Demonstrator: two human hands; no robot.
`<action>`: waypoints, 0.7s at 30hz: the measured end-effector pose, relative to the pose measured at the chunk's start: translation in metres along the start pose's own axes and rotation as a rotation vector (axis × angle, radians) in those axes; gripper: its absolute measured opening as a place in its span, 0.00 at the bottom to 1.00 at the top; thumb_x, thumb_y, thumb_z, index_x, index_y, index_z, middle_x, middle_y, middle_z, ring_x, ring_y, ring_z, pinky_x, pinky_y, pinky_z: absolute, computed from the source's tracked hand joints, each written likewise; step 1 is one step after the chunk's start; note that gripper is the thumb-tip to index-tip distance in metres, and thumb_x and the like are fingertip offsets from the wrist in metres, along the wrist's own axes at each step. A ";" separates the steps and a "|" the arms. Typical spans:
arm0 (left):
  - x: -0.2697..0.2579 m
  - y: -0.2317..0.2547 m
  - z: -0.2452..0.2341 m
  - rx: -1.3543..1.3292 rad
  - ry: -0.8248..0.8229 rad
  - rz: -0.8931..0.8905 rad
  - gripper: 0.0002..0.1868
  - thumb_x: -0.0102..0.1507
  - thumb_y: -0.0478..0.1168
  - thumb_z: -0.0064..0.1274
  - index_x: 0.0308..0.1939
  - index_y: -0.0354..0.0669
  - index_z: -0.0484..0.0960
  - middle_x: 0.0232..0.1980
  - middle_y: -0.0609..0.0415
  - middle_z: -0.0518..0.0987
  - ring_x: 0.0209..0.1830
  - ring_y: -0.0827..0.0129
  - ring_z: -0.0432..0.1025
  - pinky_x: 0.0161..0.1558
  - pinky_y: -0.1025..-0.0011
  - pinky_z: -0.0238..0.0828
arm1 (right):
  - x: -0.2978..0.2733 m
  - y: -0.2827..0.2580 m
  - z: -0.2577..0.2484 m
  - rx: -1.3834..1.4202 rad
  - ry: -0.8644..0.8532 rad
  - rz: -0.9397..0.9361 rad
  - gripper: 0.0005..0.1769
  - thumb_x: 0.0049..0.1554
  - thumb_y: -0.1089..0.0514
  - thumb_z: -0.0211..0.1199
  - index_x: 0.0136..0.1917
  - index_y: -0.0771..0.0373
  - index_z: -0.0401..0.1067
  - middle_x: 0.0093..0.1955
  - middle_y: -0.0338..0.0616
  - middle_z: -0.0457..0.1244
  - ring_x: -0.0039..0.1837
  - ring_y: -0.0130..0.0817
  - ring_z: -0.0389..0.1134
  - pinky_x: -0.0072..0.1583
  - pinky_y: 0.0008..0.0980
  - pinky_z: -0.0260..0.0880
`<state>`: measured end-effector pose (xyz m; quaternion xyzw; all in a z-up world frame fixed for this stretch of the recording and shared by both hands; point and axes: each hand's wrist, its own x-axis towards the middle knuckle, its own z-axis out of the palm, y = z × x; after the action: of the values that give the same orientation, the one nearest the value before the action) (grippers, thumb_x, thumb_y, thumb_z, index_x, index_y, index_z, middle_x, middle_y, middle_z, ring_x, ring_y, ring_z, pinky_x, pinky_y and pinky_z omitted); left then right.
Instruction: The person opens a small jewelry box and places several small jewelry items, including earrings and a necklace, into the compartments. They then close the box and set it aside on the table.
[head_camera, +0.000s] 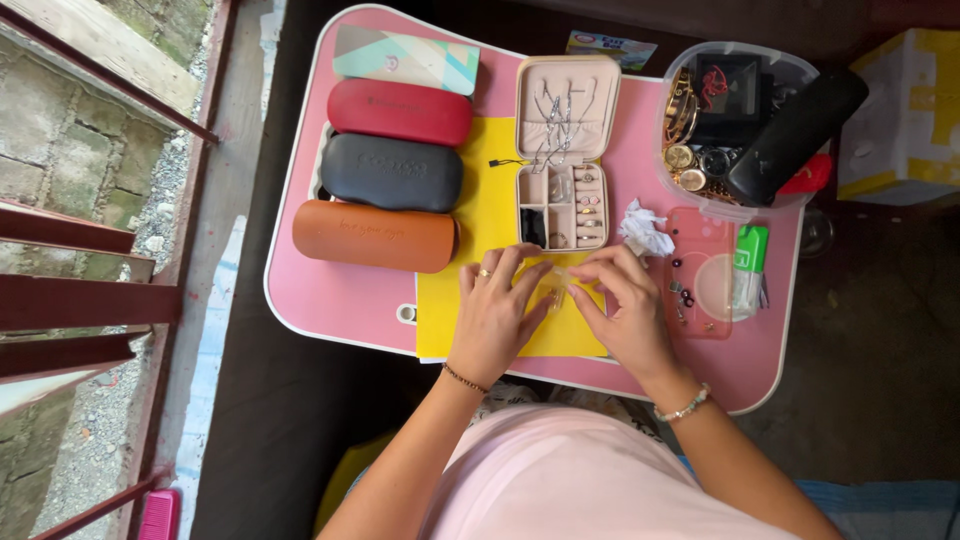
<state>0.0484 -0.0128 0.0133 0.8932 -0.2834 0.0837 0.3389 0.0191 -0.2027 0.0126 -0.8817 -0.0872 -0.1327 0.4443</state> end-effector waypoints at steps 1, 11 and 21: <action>-0.002 -0.001 0.002 0.028 -0.018 0.004 0.21 0.60 0.43 0.62 0.56 0.46 0.80 0.62 0.57 0.73 0.60 0.62 0.67 0.55 0.59 0.59 | 0.000 0.001 0.001 -0.004 0.008 -0.021 0.08 0.56 0.67 0.68 0.50 0.66 0.75 0.50 0.45 0.64 0.52 0.33 0.69 0.52 0.29 0.70; -0.017 0.008 0.001 -0.067 -0.022 0.011 0.25 0.62 0.44 0.61 0.61 0.40 0.76 0.57 0.51 0.74 0.54 0.56 0.70 0.53 0.58 0.66 | -0.010 0.005 0.005 0.021 -0.059 0.186 0.12 0.55 0.66 0.68 0.53 0.64 0.75 0.43 0.40 0.70 0.44 0.27 0.73 0.40 0.26 0.67; -0.029 0.017 0.016 -0.236 -0.074 -0.091 0.31 0.62 0.40 0.60 0.67 0.34 0.69 0.55 0.44 0.73 0.51 0.50 0.72 0.51 0.59 0.71 | -0.024 0.005 0.000 0.059 -0.010 0.199 0.12 0.56 0.69 0.66 0.55 0.66 0.77 0.47 0.43 0.69 0.46 0.27 0.72 0.45 0.25 0.72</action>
<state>0.0139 -0.0202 0.0010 0.8615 -0.2627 0.0011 0.4345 -0.0020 -0.2066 0.0020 -0.8733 -0.0051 -0.0807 0.4804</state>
